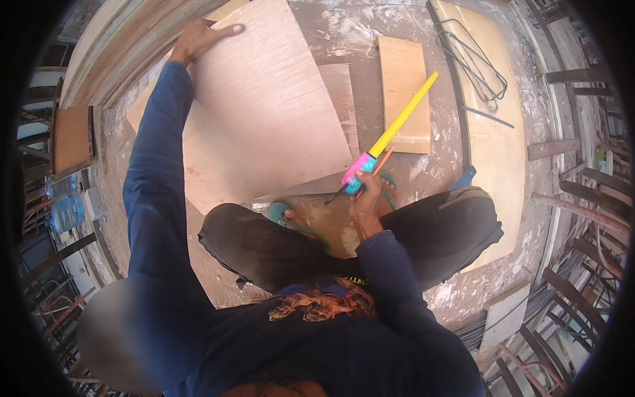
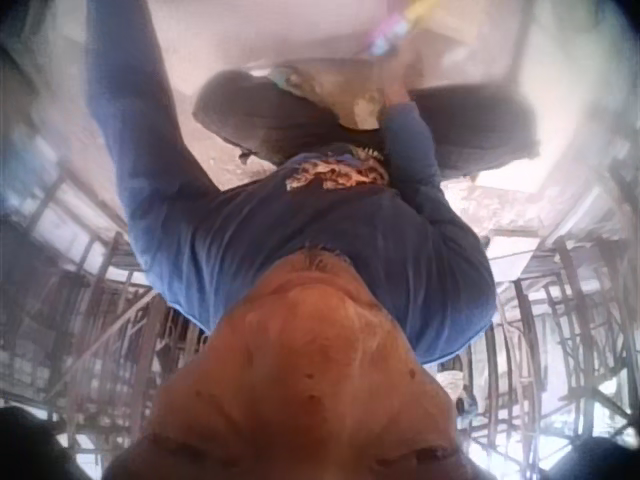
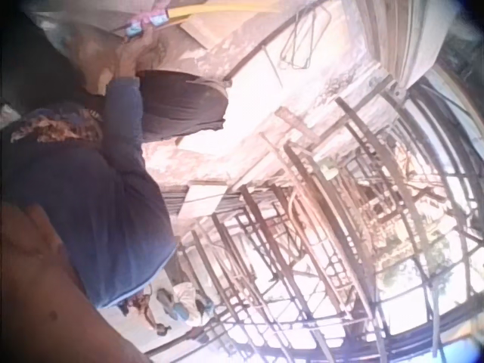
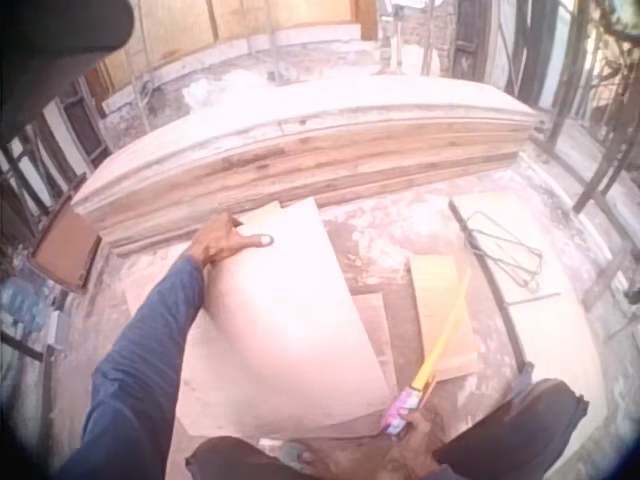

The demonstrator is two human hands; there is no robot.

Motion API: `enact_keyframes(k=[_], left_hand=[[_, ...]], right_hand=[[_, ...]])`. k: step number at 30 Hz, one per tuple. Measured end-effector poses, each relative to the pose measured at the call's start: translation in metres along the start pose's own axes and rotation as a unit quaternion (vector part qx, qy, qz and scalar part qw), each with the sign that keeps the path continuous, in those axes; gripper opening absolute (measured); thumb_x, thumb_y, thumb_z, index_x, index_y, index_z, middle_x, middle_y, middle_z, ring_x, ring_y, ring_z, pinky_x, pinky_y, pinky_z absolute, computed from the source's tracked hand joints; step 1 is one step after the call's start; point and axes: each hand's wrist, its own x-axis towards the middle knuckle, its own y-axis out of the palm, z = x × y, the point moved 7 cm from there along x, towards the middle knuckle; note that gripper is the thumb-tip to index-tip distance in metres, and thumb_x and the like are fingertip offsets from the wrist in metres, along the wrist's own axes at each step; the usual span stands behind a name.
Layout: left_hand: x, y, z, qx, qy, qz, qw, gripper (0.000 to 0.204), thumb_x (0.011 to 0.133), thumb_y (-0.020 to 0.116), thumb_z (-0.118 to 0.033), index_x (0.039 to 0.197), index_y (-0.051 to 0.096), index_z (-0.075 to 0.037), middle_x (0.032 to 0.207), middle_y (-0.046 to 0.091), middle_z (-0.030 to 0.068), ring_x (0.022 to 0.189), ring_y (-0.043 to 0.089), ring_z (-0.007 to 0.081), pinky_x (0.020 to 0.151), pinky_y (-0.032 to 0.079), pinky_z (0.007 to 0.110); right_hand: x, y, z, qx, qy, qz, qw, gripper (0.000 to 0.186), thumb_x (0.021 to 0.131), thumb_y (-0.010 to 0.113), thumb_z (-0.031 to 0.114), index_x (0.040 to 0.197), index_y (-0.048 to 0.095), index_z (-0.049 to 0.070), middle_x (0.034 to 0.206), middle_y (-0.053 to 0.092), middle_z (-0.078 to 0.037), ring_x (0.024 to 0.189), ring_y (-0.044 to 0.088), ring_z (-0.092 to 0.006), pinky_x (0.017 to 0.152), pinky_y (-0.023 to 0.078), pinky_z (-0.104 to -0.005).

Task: The person saws a wooden board with a hand saw and then uses a tape measure and a pencil to mark measurements on several wooden boards.

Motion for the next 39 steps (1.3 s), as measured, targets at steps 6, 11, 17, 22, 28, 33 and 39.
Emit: enact_keyframes(k=[6,11,17,22,28,33,39], left_hand=[[0.06,0.131,-0.019,0.03,0.04,0.084,0.995,0.103,0.054,0.071,-0.087,0.101,0.076,0.004,0.099,0.074,0.024,0.093,0.073,0.0371,0.086,0.055,0.04],[0.068,0.194,-0.028,0.058,0.019,0.197,0.978,0.112,0.058,0.068,-0.086,0.12,0.067,0.007,0.112,0.07,0.0264,0.104,0.069,0.0377,0.09,0.053,0.042],[0.055,0.225,-0.03,0.052,0.116,0.145,0.981,0.072,0.084,0.062,-0.067,0.124,0.068,-0.008,0.123,0.068,0.0184,0.119,0.061,0.0344,0.1,0.048,0.045],[-0.018,0.164,0.06,-0.064,0.187,-0.058,0.978,0.042,0.093,0.068,-0.036,0.12,0.068,-0.004,0.125,0.066,0.0188,0.114,0.064,0.0362,0.096,0.05,0.043],[-0.184,0.149,0.205,-0.145,-0.115,-0.145,0.972,0.032,0.095,0.067,-0.026,0.111,0.07,0.0,0.11,0.072,0.016,0.089,0.072,0.0262,0.071,0.057,0.034],[-0.242,0.176,0.24,-0.515,-0.263,-0.254,0.775,0.034,0.101,0.059,-0.025,0.118,0.064,0.005,0.108,0.071,0.0159,0.079,0.07,0.0181,0.073,0.057,0.032],[-0.287,0.157,0.25,-0.322,-0.344,-0.422,0.774,0.04,0.097,0.062,-0.021,0.126,0.06,0.006,0.109,0.07,0.019,0.094,0.069,0.025,0.081,0.054,0.036]], right_hand=[[-0.008,-0.052,-0.016,-0.016,-0.007,-0.052,0.999,0.021,0.081,0.064,0.026,0.092,0.059,0.009,0.065,0.056,-0.002,0.048,0.05,-0.0126,0.036,0.034,-0.0245],[-0.006,-0.066,-0.034,-0.036,-0.001,-0.094,0.995,0.018,0.081,0.065,0.024,0.092,0.058,0.011,0.066,0.055,0.001,0.048,0.048,-0.0096,0.036,0.03,-0.0232],[-0.012,-0.055,-0.043,-0.127,0.012,-0.099,0.987,0.022,0.08,0.069,0.018,0.099,0.06,0.01,0.074,0.058,0.002,0.057,0.053,-0.0084,0.042,0.035,-0.0234],[-0.024,-0.032,0.007,-0.356,-0.099,-0.132,0.92,0.057,0.073,0.079,0.01,0.122,0.053,-0.005,0.099,0.062,-0.011,0.089,0.063,-0.0203,0.079,0.053,-0.0333],[-0.016,0.042,0.05,-0.656,-0.267,0.03,0.706,0.077,0.068,0.087,0.026,0.133,0.051,0.008,0.114,0.057,-0.014,0.094,0.063,-0.0327,0.079,0.053,-0.0426],[0.021,0.08,0.034,-0.787,-0.181,0.195,0.556,0.072,0.065,0.087,0.027,0.129,0.055,0.019,0.106,0.056,-0.013,0.1,0.063,-0.035,0.074,0.055,-0.0468],[0.068,0.11,0.029,-0.861,-0.289,0.369,0.199,0.066,0.07,0.084,0.024,0.128,0.051,0.02,0.102,0.053,-0.011,0.097,0.062,-0.03,0.066,0.058,-0.0396]])
